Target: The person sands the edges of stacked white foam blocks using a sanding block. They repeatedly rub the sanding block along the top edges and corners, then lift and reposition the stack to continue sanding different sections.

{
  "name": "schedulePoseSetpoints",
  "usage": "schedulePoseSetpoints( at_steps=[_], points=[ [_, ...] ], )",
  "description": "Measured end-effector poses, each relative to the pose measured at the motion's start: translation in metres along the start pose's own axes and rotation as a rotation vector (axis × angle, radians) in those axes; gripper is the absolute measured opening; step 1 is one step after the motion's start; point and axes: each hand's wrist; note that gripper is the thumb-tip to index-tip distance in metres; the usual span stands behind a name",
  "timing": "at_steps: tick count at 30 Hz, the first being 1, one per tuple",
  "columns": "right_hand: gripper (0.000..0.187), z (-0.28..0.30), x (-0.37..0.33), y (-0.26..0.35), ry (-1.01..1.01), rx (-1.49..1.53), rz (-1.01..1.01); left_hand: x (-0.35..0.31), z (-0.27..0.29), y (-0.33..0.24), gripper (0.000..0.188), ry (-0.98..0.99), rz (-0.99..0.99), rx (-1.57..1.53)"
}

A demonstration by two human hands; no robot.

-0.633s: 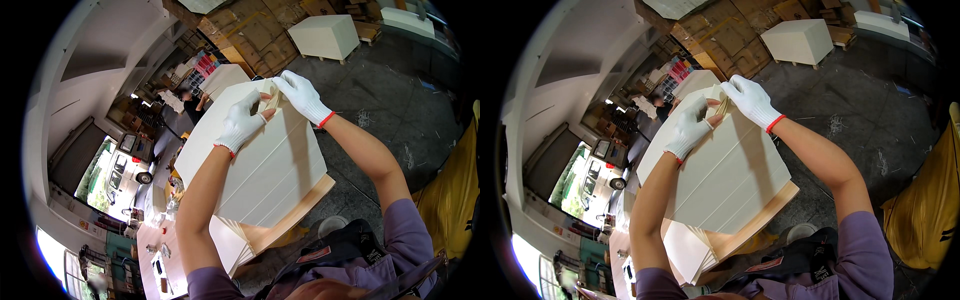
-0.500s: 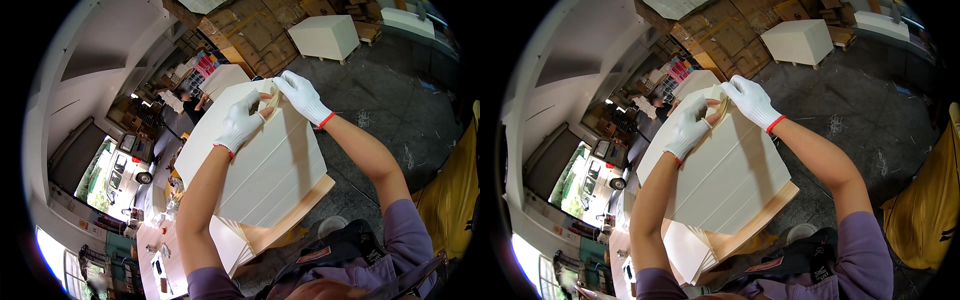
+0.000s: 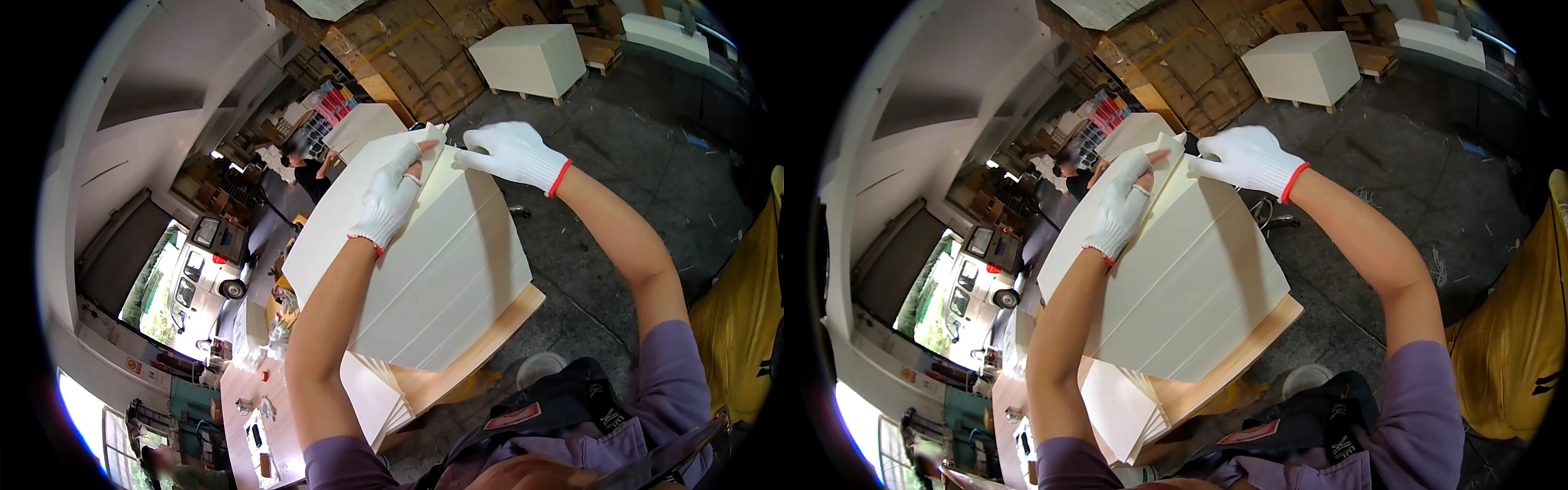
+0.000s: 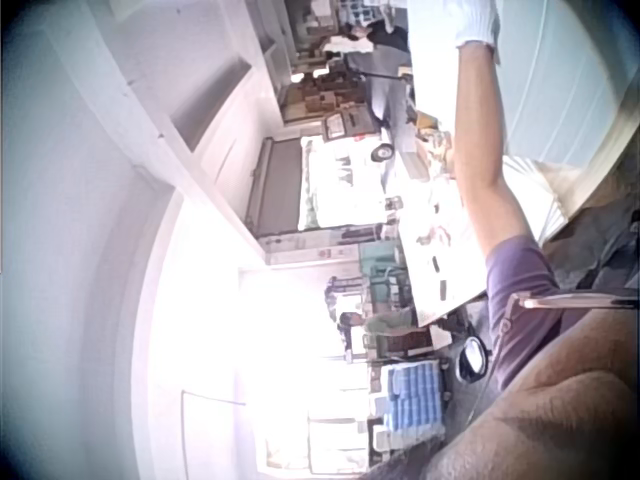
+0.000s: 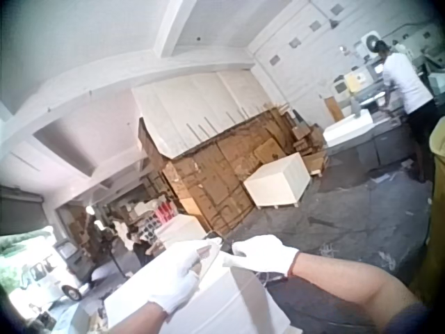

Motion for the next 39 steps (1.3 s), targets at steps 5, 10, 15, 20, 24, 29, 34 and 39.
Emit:
schedulePoseSetpoints(
  at_steps=[5, 10, 15, 20, 24, 29, 34, 39],
  points=[
    [0.044, 0.0, 0.014, 0.002, -0.181, 0.082, 0.197, 0.005, 0.002, -0.001, 0.033, 0.057, 0.07, 0.115],
    [0.055, -0.014, 0.018, 0.019, -0.054, 0.606, -0.171, 0.004, 0.005, -0.001, 0.03, 0.064, 0.032, 0.123],
    [0.058, -0.029, 0.014, 0.019, -0.203, 0.674, -0.194, 0.007, 0.001, 0.0, 0.031, 0.056, 0.044, 0.053],
    [0.058, -0.03, 0.011, 0.019, -0.17, 0.663, -0.256, 0.007, 0.001, -0.009, 0.037, 0.089, 0.212, -0.008],
    [0.058, -0.032, 0.01, 0.019, -0.177, 0.657, -0.257, 0.007, 0.001, -0.006, 0.036, 0.085, 0.194, 0.008],
    [0.058, -0.025, 0.008, 0.024, -0.162, 0.674, -0.285, 0.004, 0.0, -0.004, 0.03, 0.042, 0.027, 0.04],
    [0.052, -0.029, 0.009, 0.021, -0.172, 0.641, -0.274, 0.007, 0.002, -0.007, 0.03, 0.035, -0.001, 0.144],
    [0.05, -0.034, 0.009, 0.021, -0.196, 0.679, -0.262, 0.004, 0.001, -0.01, 0.034, 0.098, 0.151, 0.061]
  ],
)
Point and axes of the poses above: each hand's wrist, its own x-axis towards the middle knuckle, its own z-axis out of the back of the hand, y = z × x, and after that the axes turned 7 degrees about -x, right-handed
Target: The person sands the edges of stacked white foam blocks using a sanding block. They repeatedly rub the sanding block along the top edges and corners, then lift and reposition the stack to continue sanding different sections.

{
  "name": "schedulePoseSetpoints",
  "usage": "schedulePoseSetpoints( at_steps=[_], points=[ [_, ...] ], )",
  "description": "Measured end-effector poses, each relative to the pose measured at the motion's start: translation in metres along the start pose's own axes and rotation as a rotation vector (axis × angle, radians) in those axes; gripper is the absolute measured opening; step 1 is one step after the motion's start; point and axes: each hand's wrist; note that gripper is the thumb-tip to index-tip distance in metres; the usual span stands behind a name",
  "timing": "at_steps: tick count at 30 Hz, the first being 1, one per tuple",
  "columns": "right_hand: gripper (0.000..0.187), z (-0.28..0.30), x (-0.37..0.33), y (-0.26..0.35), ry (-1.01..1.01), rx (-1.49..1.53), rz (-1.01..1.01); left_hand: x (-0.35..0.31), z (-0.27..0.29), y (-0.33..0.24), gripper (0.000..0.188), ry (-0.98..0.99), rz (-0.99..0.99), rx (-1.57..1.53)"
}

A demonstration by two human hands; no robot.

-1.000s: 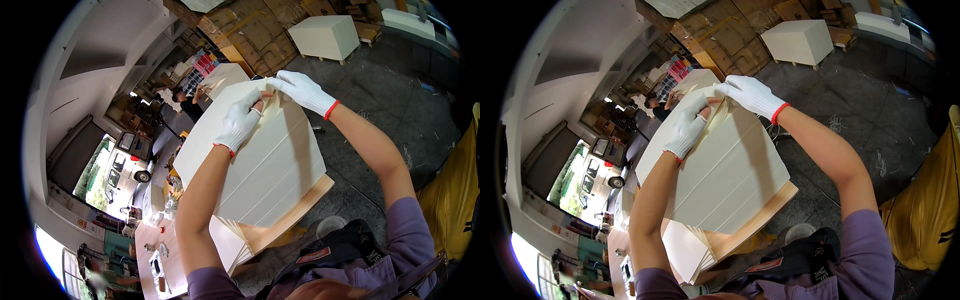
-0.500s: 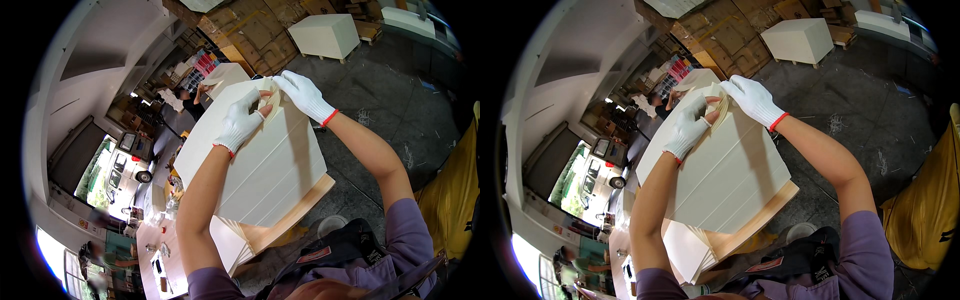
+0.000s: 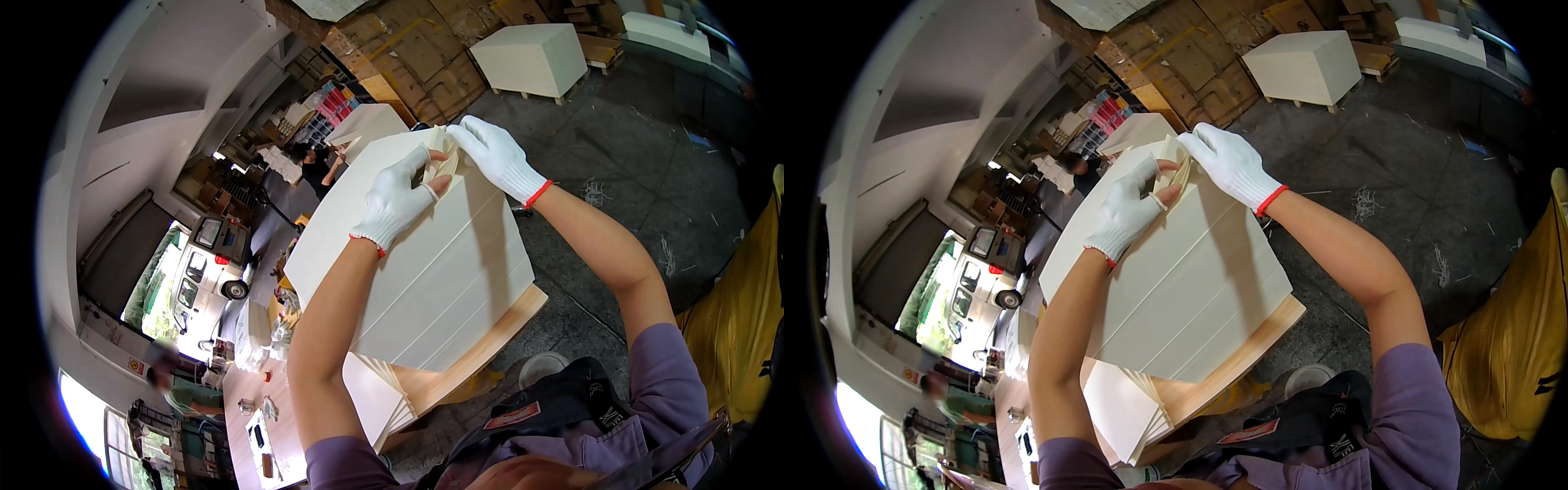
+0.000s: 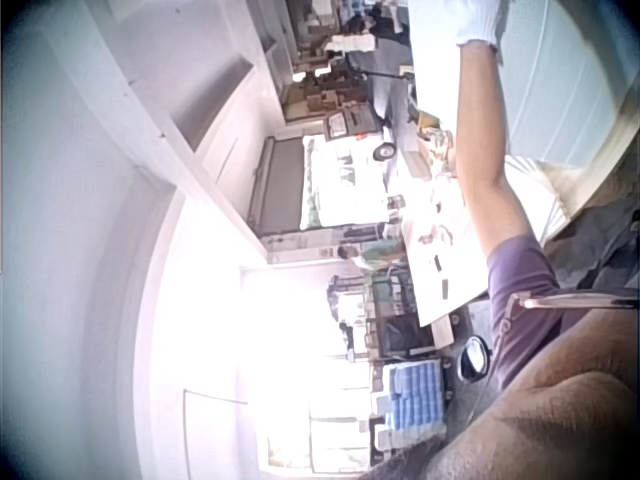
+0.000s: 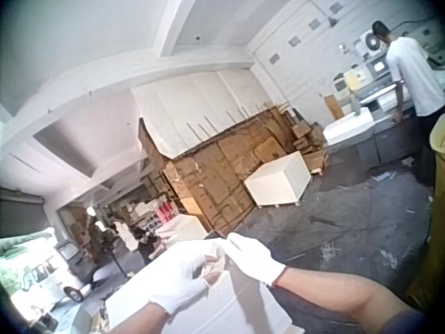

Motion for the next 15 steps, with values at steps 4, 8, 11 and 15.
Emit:
schedulePoseSetpoints(
  at_steps=[4, 8, 11, 15],
  points=[
    [0.055, 0.0, 0.0, -0.002, -0.01, -0.007, -0.012, 0.002, -0.002, -0.001, 0.035, -0.005, 0.002, 0.029],
    [0.045, 0.002, -0.001, 0.005, 0.025, 0.009, -0.043, 0.003, 0.001, 0.007, 0.039, -0.022, -0.074, 0.079],
    [0.046, 0.001, -0.001, 0.002, -0.007, 0.003, -0.007, -0.001, 0.002, -0.01, 0.039, 0.03, 0.058, 0.071],
    [0.056, 0.013, 0.0, 0.005, 0.009, -0.107, -0.004, -0.013, -0.006, -0.007, 0.048, -0.085, -0.205, 0.257]
  ],
)
Point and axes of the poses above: each hand's wrist, its own x-axis towards the middle knuckle, its own z-axis out of the back of the hand, y = z × x, and after that the axes turned 7 degrees about -x, right-handed
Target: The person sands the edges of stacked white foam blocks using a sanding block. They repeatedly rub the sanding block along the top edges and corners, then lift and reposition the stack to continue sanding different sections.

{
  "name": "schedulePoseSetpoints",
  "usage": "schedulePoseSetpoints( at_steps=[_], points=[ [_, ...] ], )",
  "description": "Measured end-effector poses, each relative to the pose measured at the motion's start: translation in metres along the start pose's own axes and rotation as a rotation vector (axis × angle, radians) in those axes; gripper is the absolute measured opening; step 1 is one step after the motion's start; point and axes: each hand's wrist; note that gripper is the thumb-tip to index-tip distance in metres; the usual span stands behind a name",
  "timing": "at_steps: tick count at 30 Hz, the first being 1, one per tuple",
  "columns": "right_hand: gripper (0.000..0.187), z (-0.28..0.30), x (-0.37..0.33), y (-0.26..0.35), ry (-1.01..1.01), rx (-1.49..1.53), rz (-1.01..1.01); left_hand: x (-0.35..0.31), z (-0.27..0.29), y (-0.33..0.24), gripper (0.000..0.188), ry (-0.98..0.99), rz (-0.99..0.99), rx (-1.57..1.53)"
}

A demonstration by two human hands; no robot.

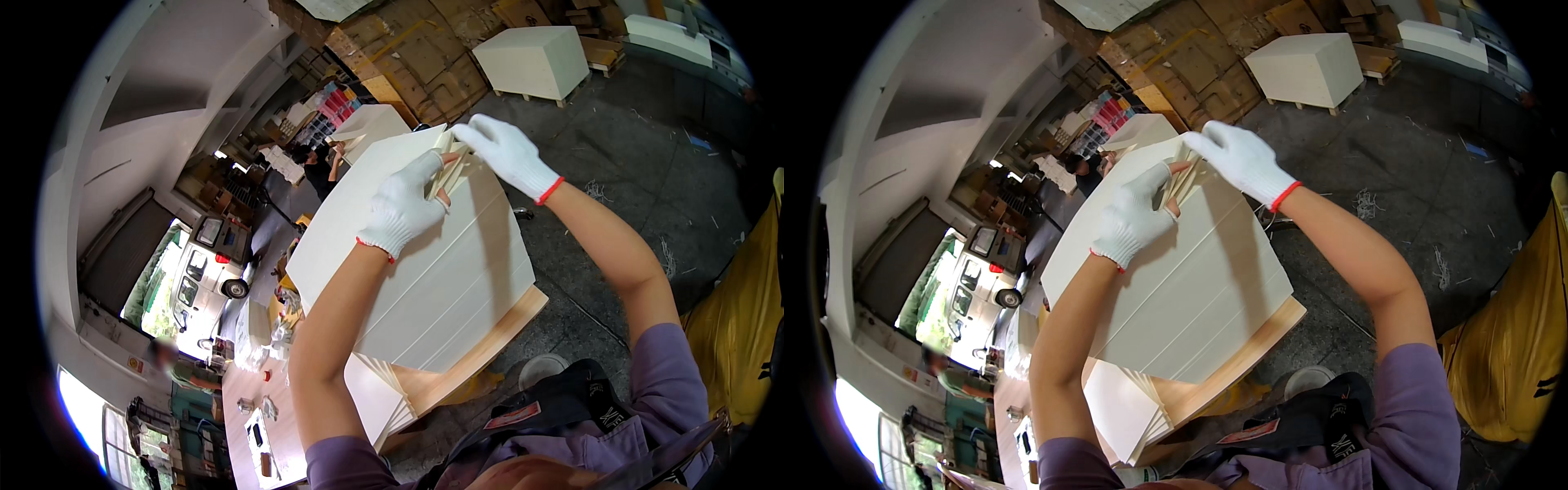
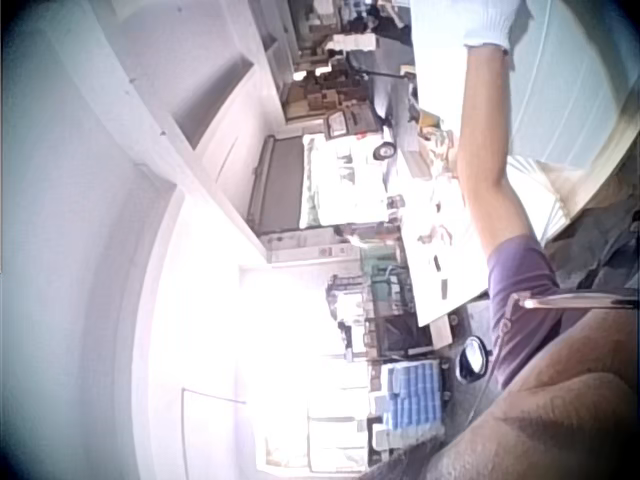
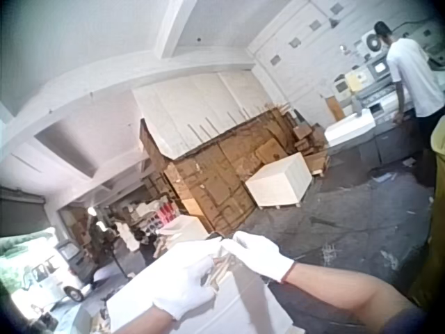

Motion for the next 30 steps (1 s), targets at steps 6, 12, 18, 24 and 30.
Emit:
schedulePoseSetpoints(
  at_steps=[6, 12, 18, 24, 30],
  points=[
    [0.06, 0.033, -0.005, 0.0, 0.157, -0.379, -0.042, -0.004, -0.002, 0.003, 0.05, -0.074, 0.074, 0.079],
    [0.06, 0.027, -0.01, 0.003, 0.221, -0.542, 0.178, -0.001, -0.002, 0.0, 0.044, 0.002, 0.161, 0.134],
    [0.055, 0.034, 0.001, 0.006, 0.181, -0.658, 0.384, 0.021, -0.003, 0.008, 0.044, 0.042, 0.211, 0.207],
    [0.044, 0.023, 0.01, 0.005, 0.058, -0.468, 0.494, 0.026, -0.006, 0.01, 0.045, 0.069, 0.244, 0.176],
    [0.055, 0.0, 0.011, 0.002, 0.15, 0.108, 0.041, 0.009, -0.003, 0.022, 0.043, 0.057, 0.18, -0.187]
  ],
)
Point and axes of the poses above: each hand's wrist, its own x-axis towards the middle knuckle, its own z-axis out of the back of the hand, y = z × x, and after that the axes turned 7 degrees about -x, right-handed
